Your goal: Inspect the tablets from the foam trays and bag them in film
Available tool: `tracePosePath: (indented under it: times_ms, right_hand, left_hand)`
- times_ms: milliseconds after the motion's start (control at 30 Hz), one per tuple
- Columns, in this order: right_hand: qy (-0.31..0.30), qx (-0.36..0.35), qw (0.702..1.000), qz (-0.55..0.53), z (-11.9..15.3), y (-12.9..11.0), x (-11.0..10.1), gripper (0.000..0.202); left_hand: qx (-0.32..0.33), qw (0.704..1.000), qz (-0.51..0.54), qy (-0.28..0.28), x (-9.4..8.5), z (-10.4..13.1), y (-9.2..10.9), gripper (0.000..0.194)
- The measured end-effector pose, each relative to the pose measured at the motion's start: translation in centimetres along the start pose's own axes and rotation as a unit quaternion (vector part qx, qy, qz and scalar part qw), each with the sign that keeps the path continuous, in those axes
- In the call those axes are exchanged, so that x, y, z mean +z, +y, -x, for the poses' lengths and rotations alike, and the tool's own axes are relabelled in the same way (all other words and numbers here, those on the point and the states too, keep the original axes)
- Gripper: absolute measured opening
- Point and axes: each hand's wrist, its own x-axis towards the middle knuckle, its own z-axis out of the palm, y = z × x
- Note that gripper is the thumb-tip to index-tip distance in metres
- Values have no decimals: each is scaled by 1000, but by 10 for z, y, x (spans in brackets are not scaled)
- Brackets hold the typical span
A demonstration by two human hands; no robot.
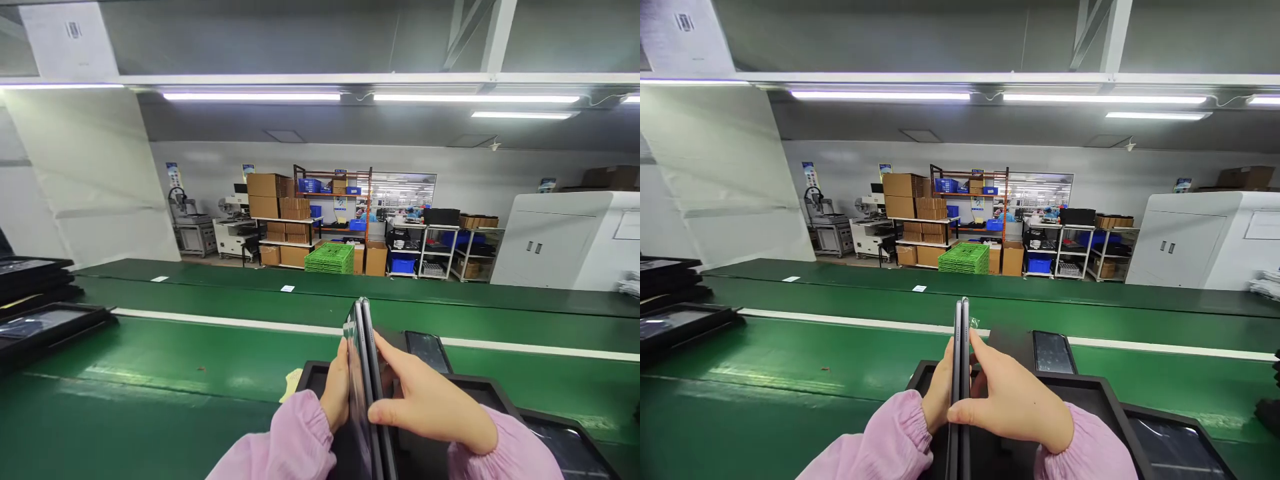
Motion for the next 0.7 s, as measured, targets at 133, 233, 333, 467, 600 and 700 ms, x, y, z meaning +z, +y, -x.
tracePosePath:
  times_ms: [133, 233, 333, 467, 600, 700]
  right_hand:
    - [-53, 17, 998, -26, 0, 7, -7, 93]
    - [-88, 10, 995, -44, -2, 14, -12, 98]
    - [-103, 12, 992, -68, -5, 22, -15, 99]
    - [-109, 9, 990, -89, -10, 31, -16, 96]
    - [-118, 18, 989, -91, -13, 34, -17, 95]
    - [-114, 26, 988, -98, -14, 34, -17, 95]
  left_hand:
    - [-16, 1000, -22, -5, -2, -3, -1, 55]
    - [-33, 999, -27, -3, -4, -8, -2, 59]
    - [-28, 999, -19, 17, -7, -14, -5, 57]
    - [-33, 999, -11, 37, -11, -21, -9, 54]
    - [-26, 998, -7, 50, -12, -27, -12, 52]
    - [-23, 998, -8, 57, -13, -30, -14, 51]
